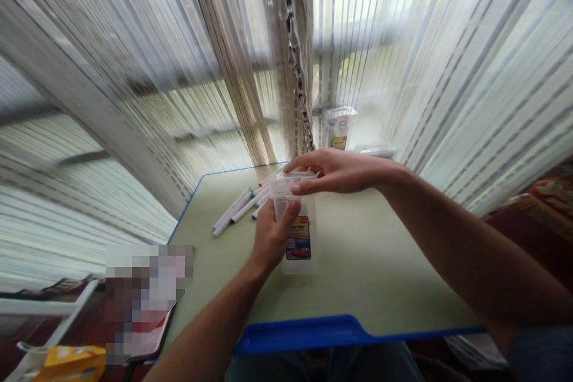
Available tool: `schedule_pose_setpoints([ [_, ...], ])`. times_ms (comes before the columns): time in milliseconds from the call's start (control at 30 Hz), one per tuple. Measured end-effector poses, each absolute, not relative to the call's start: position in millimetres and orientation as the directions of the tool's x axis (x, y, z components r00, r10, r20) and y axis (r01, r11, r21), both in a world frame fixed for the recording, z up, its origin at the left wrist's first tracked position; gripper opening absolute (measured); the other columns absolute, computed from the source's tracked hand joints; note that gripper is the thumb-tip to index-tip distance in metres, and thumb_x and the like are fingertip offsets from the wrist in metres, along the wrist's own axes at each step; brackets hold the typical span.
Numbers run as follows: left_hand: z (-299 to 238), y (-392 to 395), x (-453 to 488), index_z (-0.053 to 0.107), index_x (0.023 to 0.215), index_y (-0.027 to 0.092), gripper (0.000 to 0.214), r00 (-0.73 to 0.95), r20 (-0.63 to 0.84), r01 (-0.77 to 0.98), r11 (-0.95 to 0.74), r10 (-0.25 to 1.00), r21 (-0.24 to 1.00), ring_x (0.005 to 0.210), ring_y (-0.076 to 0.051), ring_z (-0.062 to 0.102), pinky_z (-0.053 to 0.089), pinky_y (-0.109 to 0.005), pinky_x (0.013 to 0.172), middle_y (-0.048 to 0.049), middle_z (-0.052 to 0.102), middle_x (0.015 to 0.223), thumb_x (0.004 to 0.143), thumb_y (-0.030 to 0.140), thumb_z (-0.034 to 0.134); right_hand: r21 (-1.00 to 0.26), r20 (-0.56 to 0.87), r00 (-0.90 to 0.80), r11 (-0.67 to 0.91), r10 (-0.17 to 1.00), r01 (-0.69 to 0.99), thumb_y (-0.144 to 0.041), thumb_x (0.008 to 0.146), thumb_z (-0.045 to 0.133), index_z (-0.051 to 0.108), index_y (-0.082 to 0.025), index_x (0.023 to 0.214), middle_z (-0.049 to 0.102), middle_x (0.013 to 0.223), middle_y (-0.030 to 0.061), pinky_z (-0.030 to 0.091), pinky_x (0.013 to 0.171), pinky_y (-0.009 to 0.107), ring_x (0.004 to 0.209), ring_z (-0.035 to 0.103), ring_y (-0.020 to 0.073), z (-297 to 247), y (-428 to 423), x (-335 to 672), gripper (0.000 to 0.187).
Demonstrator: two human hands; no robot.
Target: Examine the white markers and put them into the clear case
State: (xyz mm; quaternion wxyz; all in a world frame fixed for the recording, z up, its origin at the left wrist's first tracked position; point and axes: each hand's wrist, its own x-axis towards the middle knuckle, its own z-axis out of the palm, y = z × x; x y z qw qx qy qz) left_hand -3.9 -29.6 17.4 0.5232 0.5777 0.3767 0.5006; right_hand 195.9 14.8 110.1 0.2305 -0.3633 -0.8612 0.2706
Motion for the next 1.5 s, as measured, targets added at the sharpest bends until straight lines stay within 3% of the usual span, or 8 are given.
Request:
schedule_pose_setpoints([
  [433, 16.1, -29.9, -5.9, 0.067, 0.105, 0.014, 0.048, 0.228, 0.201, -0.067, -0.190, 0.953, 0.979, 0.075, -0.021, 0.065, 0.047, -0.027, 0.062, -0.0084, 0.072, 0.093, 0.083, 0.057, 0.070, -0.663, 0.199, -0.653, 0.591, 0.730, 0.459, -0.057, 0.084, 0.070, 0.072, -0.021, 0.125, 0.076, 0.109, 0.0069, 0.050, 0.074, 0.032, 0.091, 0.069, 0.0229, 111.4, 13.5, 194.8, 0.055],
  [633, 14.8, -32.0, -8.4, 0.065, 0.095, 0.016, 0.042, 0.257, 0.254, -0.040, -0.252, 0.932, 0.967, 0.067, -0.017, 0.059, 0.046, -0.027, 0.062, -0.0040, 0.067, 0.082, 0.084, 0.056, 0.069, -0.765, 0.185, -0.687, 0.541, 0.703, 0.348, -0.056, 0.092, 0.062, 0.077, -0.018, 0.111, 0.075, 0.088, 0.0037, 0.046, 0.064, 0.027, 0.077, 0.065, 0.0164, 113.9, 14.1, 196.2, 0.046],
  [1067, 14.7, -35.2, -7.8, 0.061, 0.094, 0.019, 0.042, 0.269, 0.267, -0.048, -0.264, 0.925, 0.963, 0.062, -0.015, 0.054, 0.043, -0.026, 0.060, -0.0010, 0.060, 0.076, 0.083, 0.058, 0.069, -0.855, 0.150, -0.654, 0.430, 0.742, 0.292, -0.060, 0.091, 0.061, 0.075, -0.017, 0.089, 0.070, 0.080, 0.0036, 0.052, 0.065, 0.028, 0.074, 0.065, 0.0158, 114.9, 14.7, 196.4, 0.045],
  [1500, 13.8, -38.5, -10.0, 0.057, 0.104, 0.018, 0.048, 0.319, 0.366, -0.052, -0.369, 0.874, 0.928, 0.064, -0.014, 0.053, 0.042, -0.024, 0.056, -0.0004, 0.058, 0.080, 0.082, 0.059, 0.068, -0.912, 0.152, -0.606, 0.347, 0.781, 0.218, -0.063, 0.092, 0.058, 0.075, -0.014, 0.084, 0.071, 0.075, 0.0035, 0.052, 0.062, 0.022, 0.067, 0.065, 0.0121, 117.3, 14.6, 201.3, 0.052],
])
